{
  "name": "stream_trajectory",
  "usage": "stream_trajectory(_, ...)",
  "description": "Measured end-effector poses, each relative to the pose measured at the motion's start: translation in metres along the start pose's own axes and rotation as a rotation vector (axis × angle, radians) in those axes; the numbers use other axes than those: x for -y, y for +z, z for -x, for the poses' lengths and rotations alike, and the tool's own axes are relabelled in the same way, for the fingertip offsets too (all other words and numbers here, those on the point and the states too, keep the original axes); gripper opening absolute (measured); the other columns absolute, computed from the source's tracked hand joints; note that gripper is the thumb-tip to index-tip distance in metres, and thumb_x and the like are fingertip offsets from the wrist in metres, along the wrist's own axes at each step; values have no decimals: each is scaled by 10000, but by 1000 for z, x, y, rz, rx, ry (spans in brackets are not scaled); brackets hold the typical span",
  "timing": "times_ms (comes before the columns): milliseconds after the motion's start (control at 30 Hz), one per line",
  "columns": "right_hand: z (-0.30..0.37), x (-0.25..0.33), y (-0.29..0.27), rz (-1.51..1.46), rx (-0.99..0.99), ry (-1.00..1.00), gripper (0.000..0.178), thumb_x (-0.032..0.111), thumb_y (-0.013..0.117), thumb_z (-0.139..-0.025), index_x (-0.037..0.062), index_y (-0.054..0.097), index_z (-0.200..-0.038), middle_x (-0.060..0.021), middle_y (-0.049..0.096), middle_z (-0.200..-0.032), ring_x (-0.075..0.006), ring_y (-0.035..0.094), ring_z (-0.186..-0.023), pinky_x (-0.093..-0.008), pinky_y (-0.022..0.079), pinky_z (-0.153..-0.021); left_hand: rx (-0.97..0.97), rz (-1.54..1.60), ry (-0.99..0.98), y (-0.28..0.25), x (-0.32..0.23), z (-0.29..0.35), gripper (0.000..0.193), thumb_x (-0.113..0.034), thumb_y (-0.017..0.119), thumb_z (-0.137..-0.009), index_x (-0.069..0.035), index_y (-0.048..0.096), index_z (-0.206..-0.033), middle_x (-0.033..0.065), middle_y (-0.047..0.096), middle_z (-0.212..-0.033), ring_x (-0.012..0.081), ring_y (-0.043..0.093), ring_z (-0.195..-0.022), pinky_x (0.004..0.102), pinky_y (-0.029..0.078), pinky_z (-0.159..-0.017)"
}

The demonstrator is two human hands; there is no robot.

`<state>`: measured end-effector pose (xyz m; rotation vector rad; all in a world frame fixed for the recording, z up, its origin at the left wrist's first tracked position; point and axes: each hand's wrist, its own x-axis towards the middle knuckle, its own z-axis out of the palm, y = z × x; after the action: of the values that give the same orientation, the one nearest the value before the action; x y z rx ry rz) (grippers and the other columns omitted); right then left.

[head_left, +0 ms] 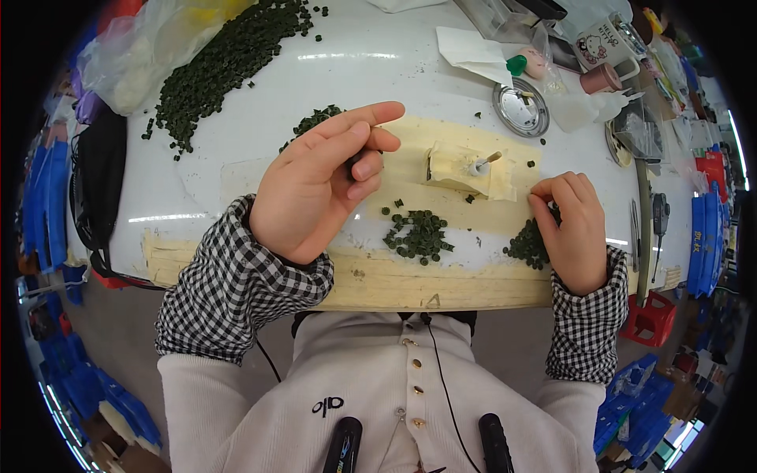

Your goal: Sort small green plastic components and place them into a jig on a workbench.

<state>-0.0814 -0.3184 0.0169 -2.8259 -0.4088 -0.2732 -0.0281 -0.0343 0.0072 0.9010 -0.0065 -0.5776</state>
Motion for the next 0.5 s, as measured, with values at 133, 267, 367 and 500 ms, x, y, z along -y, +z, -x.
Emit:
stream_trajectory(133, -5, -3, -9, -93, 35, 39, 102, -7, 659, -740, -2, 577, -801, -92, 575, -771, -238, 552, -697, -328, 459, -638, -53, 25, -27, 9, -3, 2, 263, -161, 441, -975, 6, 496, -1171, 42, 587, -989, 17, 363, -604, 156, 352, -549)
stream_trajectory(267, -18, 30, -44, -337, -176, 10, 116, -68, 645, -744, -23, 602, -842, -111, 630, -757, -188, 625, -655, -265, 487, -600, 138, 116, -50, 2, 2, 3, 246, -185, 449, -985, -18, 525, -1149, 20, 581, -922, 17, 321, -577, 159, 318, -522)
stream_trajectory(367, -32, 60, -58, -384, -168, -160, 183, -81, 668, -722, -24, 629, -891, -106, 630, -749, -195, 630, -680, -277, 496, -618, 133, 131, -85, 5, 3, 6, 254, -164, 455, -983, -7, 535, -1165, 10, 576, -885, 17, 319, -576, 161, 308, -513)
stream_trajectory(500, -46, 69, -39, -681, -72, -286, 204, -87, 651, -756, -20, 646, -949, -118, 645, -799, -191, 640, -708, -264, 509, -658, 177, 135, -80, 6, 3, 6, 240, -131, 485, -965, -23, 559, -1166, 23, 613, -913, 13, 318, -576, 156, 302, -511)
